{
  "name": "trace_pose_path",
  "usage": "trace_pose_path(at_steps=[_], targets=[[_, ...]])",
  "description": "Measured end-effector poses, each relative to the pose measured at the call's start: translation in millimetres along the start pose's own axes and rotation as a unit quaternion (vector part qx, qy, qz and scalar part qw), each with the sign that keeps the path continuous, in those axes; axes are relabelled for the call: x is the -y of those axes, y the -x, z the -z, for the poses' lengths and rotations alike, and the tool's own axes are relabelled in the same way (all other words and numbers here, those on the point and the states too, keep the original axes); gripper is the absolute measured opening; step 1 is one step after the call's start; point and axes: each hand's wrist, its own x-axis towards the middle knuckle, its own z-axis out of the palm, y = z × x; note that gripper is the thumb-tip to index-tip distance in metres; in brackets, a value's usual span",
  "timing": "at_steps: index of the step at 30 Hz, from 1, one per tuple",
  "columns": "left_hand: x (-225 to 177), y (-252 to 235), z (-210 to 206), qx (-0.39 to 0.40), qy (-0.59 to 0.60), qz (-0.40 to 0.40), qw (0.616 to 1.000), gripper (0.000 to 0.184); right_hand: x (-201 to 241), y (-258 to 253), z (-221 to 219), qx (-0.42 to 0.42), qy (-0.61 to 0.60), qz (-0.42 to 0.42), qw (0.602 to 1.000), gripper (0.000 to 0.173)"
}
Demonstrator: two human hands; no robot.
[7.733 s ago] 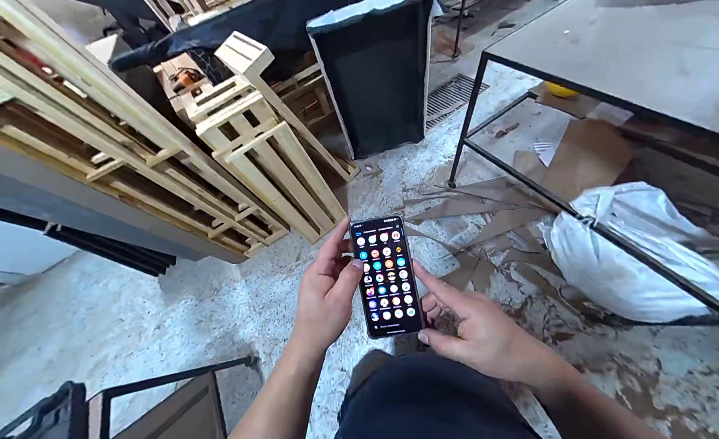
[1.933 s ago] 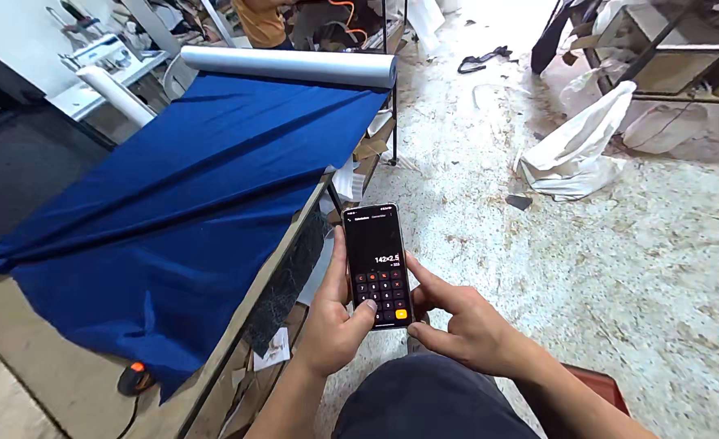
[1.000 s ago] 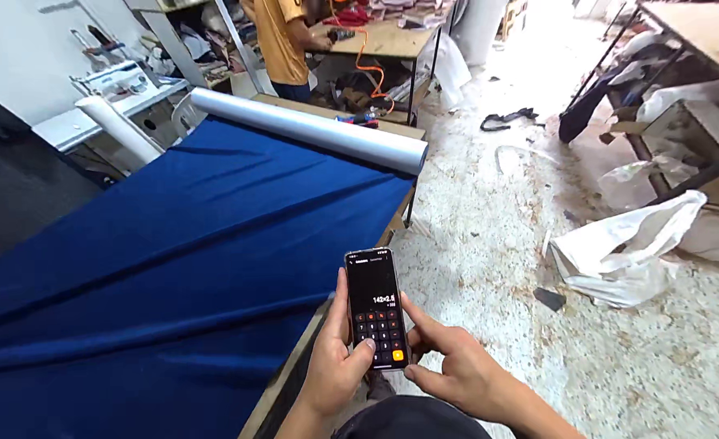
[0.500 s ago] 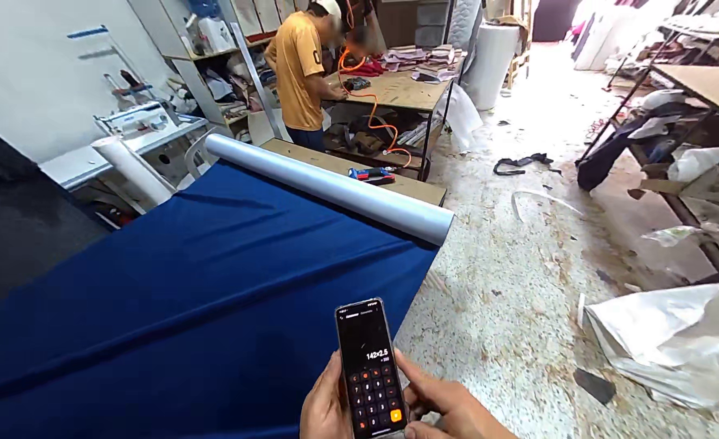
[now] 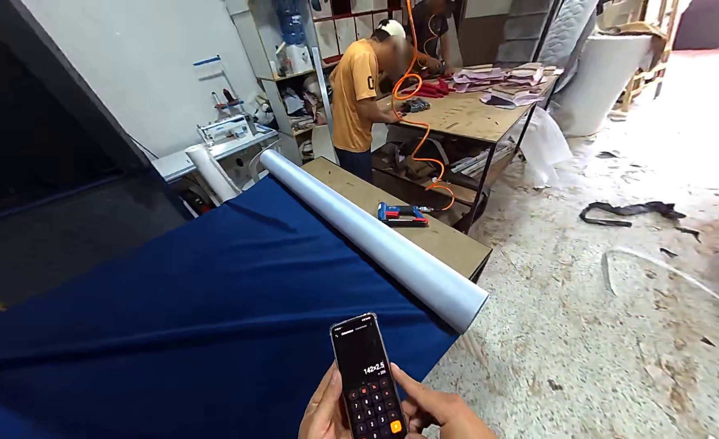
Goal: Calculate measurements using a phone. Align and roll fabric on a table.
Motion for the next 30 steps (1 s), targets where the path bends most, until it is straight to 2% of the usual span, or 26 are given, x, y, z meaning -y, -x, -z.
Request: trace_pose_path(at_steps=[5, 11, 14, 15, 17, 21, 25, 30], targets=[[16, -19, -23, -0.029, -0.015, -0.053, 0.998, 0.042, -6, -19, 46, 0.050, 0.003, 0.019, 0.999, 0.073], [19, -29, -13, 0.044, 0.077, -0.018, 0.996, 0.041, -12, -35, 49, 0.070, -0.009, 0.024, 0.997, 0.074], [18, -49, -6, 0.123, 0.141, 0.058, 0.981, 0.060, -12, -39, 43, 0.044, -0.014, 0.016, 0.999, 0.074], [20, -58, -5, 0.129, 0.159, 0.075, 0.976, 0.064, -14, -39, 43, 0.025, -0.015, 0.016, 0.999, 0.073], [24, -74, -6, 0.105, 0.183, 0.087, 0.974, 0.065, -28, -36, 44, -0.028, -0.016, 0.023, 0.999, 0.070], [35, -106, -3, 0.115, 0.220, 0.116, 0.962, 0.062, -48, -15, 59, -0.117, -0.024, -0.005, 0.993, 0.061], [44, -133, -18, 0.109, 0.200, 0.122, 0.966, 0.062, -60, 20, 83, -0.156, -0.037, -0.038, 0.986, 0.051], [67, -172, -53, 0.074, 0.169, 0.065, 0.981, 0.061, -70, 54, 133, -0.134, -0.059, -0.070, 0.987, 0.041]])
